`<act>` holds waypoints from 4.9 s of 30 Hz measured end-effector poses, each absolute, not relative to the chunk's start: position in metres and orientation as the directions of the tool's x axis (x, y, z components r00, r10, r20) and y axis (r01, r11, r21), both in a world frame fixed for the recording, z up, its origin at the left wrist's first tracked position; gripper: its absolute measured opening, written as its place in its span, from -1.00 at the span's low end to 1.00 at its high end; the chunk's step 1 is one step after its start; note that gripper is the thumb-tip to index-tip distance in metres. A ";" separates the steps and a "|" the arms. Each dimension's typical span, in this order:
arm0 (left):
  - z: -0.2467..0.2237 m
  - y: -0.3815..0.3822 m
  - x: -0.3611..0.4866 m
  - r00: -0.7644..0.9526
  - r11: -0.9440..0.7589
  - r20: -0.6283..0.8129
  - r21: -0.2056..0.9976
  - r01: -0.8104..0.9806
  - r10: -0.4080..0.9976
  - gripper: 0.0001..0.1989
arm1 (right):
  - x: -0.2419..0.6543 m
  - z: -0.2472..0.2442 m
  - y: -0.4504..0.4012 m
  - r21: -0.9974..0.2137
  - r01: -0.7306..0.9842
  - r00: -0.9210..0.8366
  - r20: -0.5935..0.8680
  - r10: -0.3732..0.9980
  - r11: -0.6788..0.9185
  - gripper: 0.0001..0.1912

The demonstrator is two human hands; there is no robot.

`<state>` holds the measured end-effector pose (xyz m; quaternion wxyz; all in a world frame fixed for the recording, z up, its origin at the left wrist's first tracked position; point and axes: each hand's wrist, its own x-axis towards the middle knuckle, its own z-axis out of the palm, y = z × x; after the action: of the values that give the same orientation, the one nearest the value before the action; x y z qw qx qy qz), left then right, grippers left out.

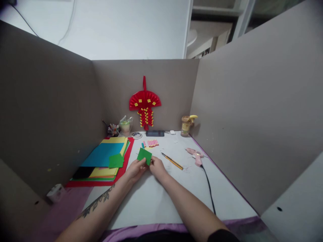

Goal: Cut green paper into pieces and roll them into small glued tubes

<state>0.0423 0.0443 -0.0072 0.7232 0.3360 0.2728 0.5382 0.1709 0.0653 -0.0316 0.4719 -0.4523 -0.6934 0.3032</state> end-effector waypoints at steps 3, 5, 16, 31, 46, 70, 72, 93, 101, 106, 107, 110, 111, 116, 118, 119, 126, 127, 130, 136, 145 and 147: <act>-0.006 0.045 0.041 0.273 0.152 0.022 0.786 -0.600 0.962 -0.71 | 0.171 -0.033 0.069 -0.853 0.364 -0.070 0.376 0.924 0.375 -0.79; -0.005 0.044 0.041 0.294 0.128 0.061 0.804 -0.580 0.954 -0.67 | 0.172 -0.033 0.071 -0.868 0.343 -0.067 0.358 0.931 0.358 -0.83; 0.004 0.044 0.029 0.194 -0.004 0.044 0.979 -0.203 0.980 -0.66 | 0.187 -0.028 0.078 -0.999 -0.044 0.015 -0.003 1.000 -0.003 -0.74; 0.008 0.055 0.003 0.141 -0.230 0.189 0.888 0.397 0.972 -0.87 | 0.185 -0.023 0.067 -0.970 -0.237 -0.288 0.017 0.957 -0.054 -0.51; 0.009 0.064 -0.003 -0.046 -0.129 0.140 0.974 0.186 0.989 -0.80 | 0.186 -0.014 0.062 -0.994 -0.103 -0.282 0.047 0.958 0.019 -0.75; 0.018 0.061 -0.008 -0.151 -0.192 0.227 0.957 0.217 0.962 -0.75 | 0.180 0.000 0.042 -0.960 0.253 -0.559 -0.042 0.828 0.122 -0.84; 0.013 0.063 -0.009 -0.141 -0.197 0.229 0.958 0.210 0.963 -0.74 | 0.179 0.000 0.042 -0.960 0.252 -0.559 -0.042 0.828 0.121 -0.85; 0.010 0.065 -0.009 -0.110 -0.206 0.227 0.963 0.176 0.968 -0.70 | 0.181 -0.006 0.047 -0.953 0.257 -0.601 -0.027 0.799 0.161 -0.84; 0.010 0.065 -0.008 -0.107 -0.203 0.224 0.963 0.176 0.969 -0.71 | 0.180 -0.007 0.046 -0.953 0.265 -0.587 -0.037 0.809 0.149 -0.85; 0.009 0.065 -0.008 -0.122 -0.209 0.237 0.956 0.206 0.964 -0.73 | 0.179 -0.007 0.047 -0.954 0.261 -0.584 -0.033 0.811 0.149 -0.87; 0.010 0.065 -0.008 -0.123 -0.206 0.235 0.956 0.211 0.964 -0.73 | 0.179 -0.007 0.047 -0.954 0.261 -0.583 -0.032 0.812 0.149 -0.87; 0.012 0.064 -0.007 -0.119 -0.200 0.229 0.956 0.217 0.966 -0.74 | 0.179 -0.008 0.047 -0.951 0.270 -0.575 -0.037 0.817 0.147 -0.85; 0.013 0.063 -0.007 -0.120 -0.199 0.228 0.956 0.215 0.966 -0.74 | 0.179 -0.008 0.047 -0.951 0.275 -0.573 -0.042 0.818 0.143 -0.84; 0.013 0.062 -0.007 -0.109 -0.198 0.224 0.957 0.212 0.968 -0.73 | 0.180 -0.011 0.048 -0.951 0.280 -0.573 -0.053 0.818 0.134 -0.82; 0.012 0.063 -0.007 -0.101 -0.195 0.223 0.954 0.228 0.970 -0.74 | 0.181 -0.012 0.049 -0.949 0.285 -0.572 -0.055 0.818 0.135 -0.83; 0.012 0.063 -0.007 -0.099 -0.194 0.222 0.953 0.232 0.970 -0.74 | 0.181 -0.012 0.049 -0.949 0.283 -0.573 -0.053 0.818 0.137 -0.83; 0.011 0.063 -0.006 -0.105 -0.179 0.205 0.961 0.211 0.973 -0.73 | 0.180 -0.017 0.052 -0.960 0.237 -0.573 -0.016 0.819 0.148 -0.87; 0.011 0.063 -0.006 -0.106 -0.182 0.208 0.959 0.215 0.972 -0.73 | 0.180 -0.018 0.052 -0.962 0.228 -0.575 -0.007 0.818 0.152 -0.87; 0.009 0.064 -0.006 -0.103 -0.192 0.220 0.955 0.227 0.970 -0.72 | 0.181 -0.020 0.053 -0.964 0.225 -0.575 -0.013 0.818 0.143 -0.87; 0.003 0.067 -0.007 -0.083 -0.205 0.229 0.951 0.232 0.970 -0.70 | 0.181 -0.019 0.052 -0.967 0.200 -0.581 0.011 0.814 0.155 -0.83; 0.002 0.066 -0.006 -0.063 -0.226 0.247 0.944 0.241 0.967 -0.70 | 0.181 -0.014 0.051 -0.964 0.232 -0.577 -0.028 0.816 0.131 -0.87; 0.003 0.065 -0.006 -0.048 -0.231 0.250 0.943 0.241 0.967 -0.71 | 0.181 -0.016 0.052 -0.964 0.229 -0.576 -0.022 0.817 0.135 -0.86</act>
<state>-0.0057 0.0647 0.0031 0.3531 0.5928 0.5095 0.5141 0.1811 0.0518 -0.0159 0.2711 -0.3719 -0.7029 0.5423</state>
